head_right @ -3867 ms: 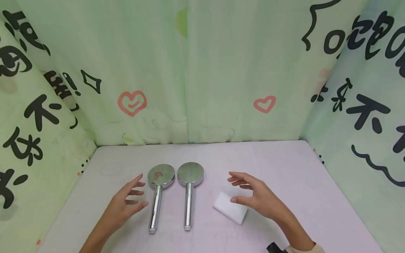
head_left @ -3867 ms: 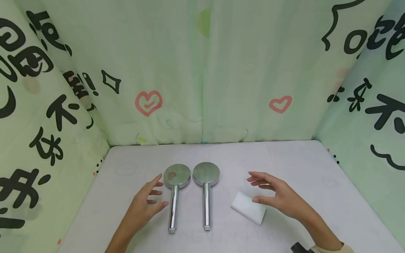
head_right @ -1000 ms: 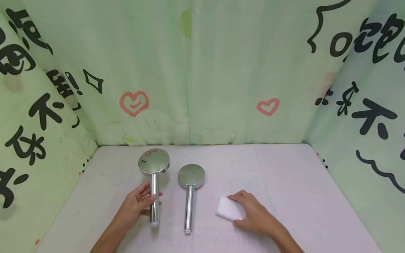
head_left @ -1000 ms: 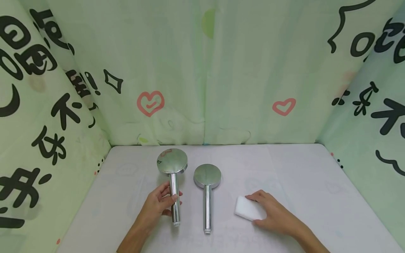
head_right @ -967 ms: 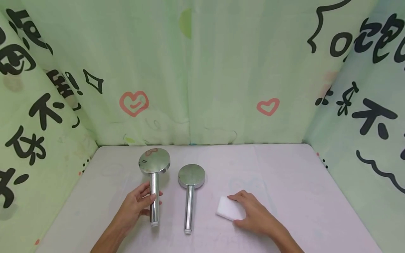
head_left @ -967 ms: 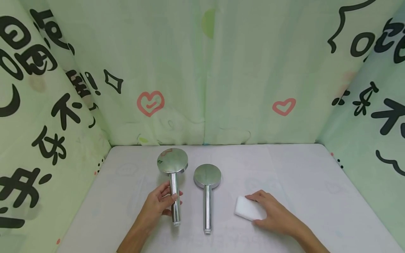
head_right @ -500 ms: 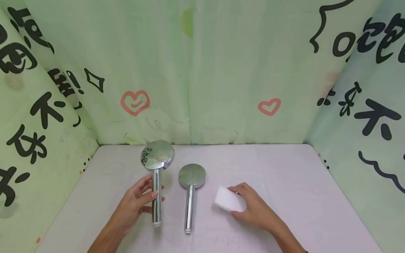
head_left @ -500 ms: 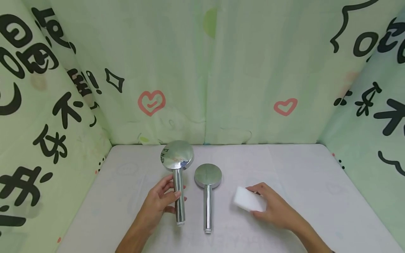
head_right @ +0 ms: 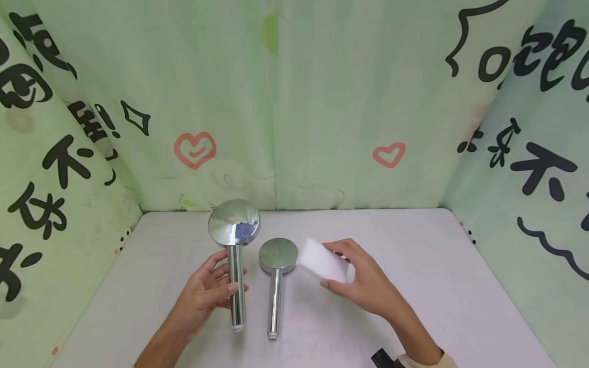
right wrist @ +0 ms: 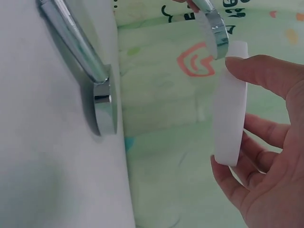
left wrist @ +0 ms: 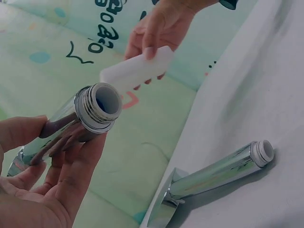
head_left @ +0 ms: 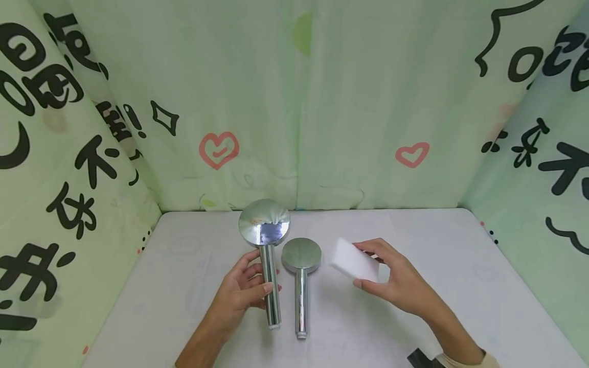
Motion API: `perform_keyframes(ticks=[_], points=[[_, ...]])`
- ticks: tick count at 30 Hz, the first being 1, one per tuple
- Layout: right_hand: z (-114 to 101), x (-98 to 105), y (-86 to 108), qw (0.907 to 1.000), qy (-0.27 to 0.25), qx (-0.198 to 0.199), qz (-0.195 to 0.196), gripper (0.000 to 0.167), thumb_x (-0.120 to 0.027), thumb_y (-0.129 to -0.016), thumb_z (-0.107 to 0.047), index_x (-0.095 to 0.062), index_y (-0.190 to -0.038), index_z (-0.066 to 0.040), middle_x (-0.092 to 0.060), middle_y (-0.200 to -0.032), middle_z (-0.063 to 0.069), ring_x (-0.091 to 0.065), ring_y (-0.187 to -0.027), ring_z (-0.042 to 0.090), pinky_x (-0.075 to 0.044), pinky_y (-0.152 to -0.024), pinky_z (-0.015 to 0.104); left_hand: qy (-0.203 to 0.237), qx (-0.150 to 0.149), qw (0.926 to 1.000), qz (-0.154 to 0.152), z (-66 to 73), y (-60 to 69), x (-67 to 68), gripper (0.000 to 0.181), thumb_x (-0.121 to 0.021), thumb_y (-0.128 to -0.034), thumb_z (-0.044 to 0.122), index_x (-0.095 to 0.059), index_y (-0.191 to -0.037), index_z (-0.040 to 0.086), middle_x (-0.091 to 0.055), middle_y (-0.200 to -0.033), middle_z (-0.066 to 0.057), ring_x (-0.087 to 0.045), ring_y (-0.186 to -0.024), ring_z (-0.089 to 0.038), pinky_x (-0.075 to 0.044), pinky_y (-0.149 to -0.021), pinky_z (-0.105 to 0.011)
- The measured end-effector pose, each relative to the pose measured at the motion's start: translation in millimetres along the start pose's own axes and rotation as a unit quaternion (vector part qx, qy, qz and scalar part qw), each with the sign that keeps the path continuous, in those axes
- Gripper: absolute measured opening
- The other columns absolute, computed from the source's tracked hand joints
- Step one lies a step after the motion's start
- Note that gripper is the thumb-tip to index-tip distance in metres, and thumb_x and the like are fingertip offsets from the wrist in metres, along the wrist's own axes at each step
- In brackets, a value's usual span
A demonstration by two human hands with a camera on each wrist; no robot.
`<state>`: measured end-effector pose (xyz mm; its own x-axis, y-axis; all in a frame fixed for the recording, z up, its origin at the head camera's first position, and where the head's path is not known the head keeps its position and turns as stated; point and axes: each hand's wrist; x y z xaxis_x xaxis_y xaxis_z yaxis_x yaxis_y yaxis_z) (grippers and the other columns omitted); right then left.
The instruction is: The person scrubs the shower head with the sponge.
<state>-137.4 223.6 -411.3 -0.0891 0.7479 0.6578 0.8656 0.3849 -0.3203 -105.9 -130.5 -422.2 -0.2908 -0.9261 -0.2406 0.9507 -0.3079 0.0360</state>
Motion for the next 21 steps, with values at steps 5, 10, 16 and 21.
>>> perform_keyframes(ticks=[5,10,16,21], points=[[-14.0,5.7,-8.7,0.9998,-0.005,0.013,0.014,0.068,-0.088,-0.080,-0.017,-0.058,-0.139,-0.027,-0.057,-0.128,-0.012,-0.056,-0.111,0.008,-0.050,-0.095,0.024,-0.011,-0.015,0.9998,-0.001,-0.1,-1.1,-3.8,0.069,-0.070,-0.0914,0.002,-0.037,-0.151,0.011,-0.060,-0.125,-0.020,-0.071,-0.099,-0.023,-0.058,-0.068,-0.034],[-25.0,6.5,-19.9,0.9993,-0.018,0.022,0.026,0.072,-0.089,-0.078,-0.018,-0.056,-0.142,-0.023,-0.057,-0.130,-0.010,-0.055,-0.116,0.008,-0.050,-0.096,0.023,-0.022,-0.026,0.9994,0.002,1.1,-3.8,-7.2,0.068,-0.070,-0.0905,0.001,-0.040,-0.150,0.013,-0.059,-0.128,-0.025,-0.071,-0.097,-0.023,-0.058,-0.067,-0.034],[-37.9,6.8,-34.7,0.9977,-0.034,0.046,0.037,0.069,-0.092,-0.075,-0.017,-0.059,-0.136,-0.024,-0.058,-0.130,-0.010,-0.057,-0.113,0.009,-0.051,-0.095,0.021,-0.027,-0.023,0.9994,0.005,2.5,-7.3,-11.8,0.068,-0.072,-0.0898,0.002,-0.041,-0.150,0.014,-0.059,-0.122,-0.015,-0.069,-0.095,-0.020,-0.058,-0.067,-0.034],[-45.0,6.4,-43.3,0.9961,-0.027,0.070,0.047,0.068,-0.091,-0.076,-0.013,-0.060,-0.135,-0.021,-0.057,-0.132,-0.007,-0.056,-0.114,0.011,-0.053,-0.093,0.027,-0.028,-0.023,0.9994,0.002,3.3,-8.3,-14.8,0.070,-0.072,-0.0894,0.002,-0.041,-0.150,0.014,-0.059,-0.120,-0.012,-0.069,-0.095,-0.020,-0.058,-0.065,-0.033]])
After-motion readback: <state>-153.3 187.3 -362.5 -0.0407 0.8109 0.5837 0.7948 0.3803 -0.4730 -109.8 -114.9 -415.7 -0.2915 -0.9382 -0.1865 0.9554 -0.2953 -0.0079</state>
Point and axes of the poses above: each hand's wrist, its own y-axis away from the middle knuckle, its own x-axis out of the back of the hand, z = x × y
